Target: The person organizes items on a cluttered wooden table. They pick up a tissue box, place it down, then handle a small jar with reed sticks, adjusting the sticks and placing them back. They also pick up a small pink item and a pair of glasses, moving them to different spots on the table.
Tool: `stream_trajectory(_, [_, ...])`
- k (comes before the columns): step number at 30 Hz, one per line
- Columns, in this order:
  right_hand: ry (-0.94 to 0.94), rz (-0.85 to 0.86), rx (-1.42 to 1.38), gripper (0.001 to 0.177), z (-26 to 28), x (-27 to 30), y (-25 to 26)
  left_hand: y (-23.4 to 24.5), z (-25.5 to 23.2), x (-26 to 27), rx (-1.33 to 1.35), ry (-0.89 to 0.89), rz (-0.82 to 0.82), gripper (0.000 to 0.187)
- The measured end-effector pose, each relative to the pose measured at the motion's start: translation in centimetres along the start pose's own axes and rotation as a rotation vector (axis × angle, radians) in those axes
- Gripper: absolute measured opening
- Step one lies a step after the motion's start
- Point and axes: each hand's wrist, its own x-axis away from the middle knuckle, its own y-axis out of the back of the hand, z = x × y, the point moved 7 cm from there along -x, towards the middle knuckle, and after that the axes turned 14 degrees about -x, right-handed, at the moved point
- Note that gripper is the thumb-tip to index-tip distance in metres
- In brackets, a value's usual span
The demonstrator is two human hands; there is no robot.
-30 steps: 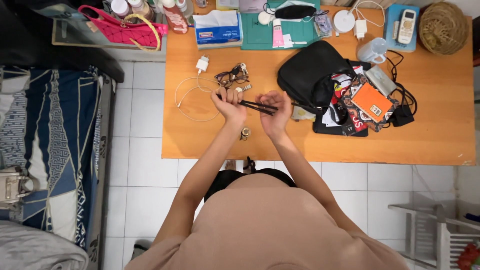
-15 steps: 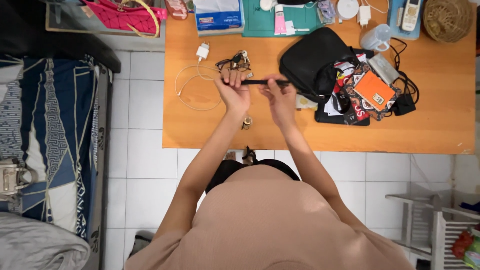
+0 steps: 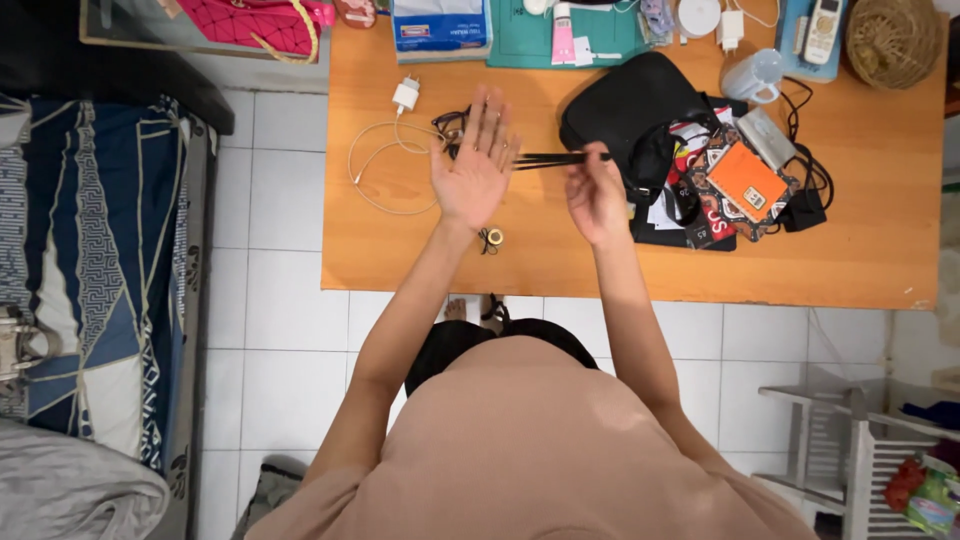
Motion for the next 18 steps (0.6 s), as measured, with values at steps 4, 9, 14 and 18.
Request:
stream_trajectory(4, [-0.048, -0.086, 0.09, 0.011, -1.3, 0.7, 1.0, -1.3, 0.6, 0.8, -0.052, 0.119, -0.16, 0.085])
stream_trajectory(9, [-0.116, 0.016, -0.267, 0.012, -2.3, -0.4, 3.7, 0.1, 0.8, 0.7, -0.115, 0.157, -0.26, 0.092])
stream_trajectory(14, [-0.018, -0.133, -0.002, 0.018, -2.6, -0.9, 4.8, 1.7, 0.8, 0.3, -0.111, 0.143, -0.198, 0.086])
stream_trajectory(18, [-0.076, 0.045, -0.224, 0.013, -2.6, -0.9, 3.3, 3.2, 1.2, 0.3, -0.112, 0.149, -0.169, 0.085])
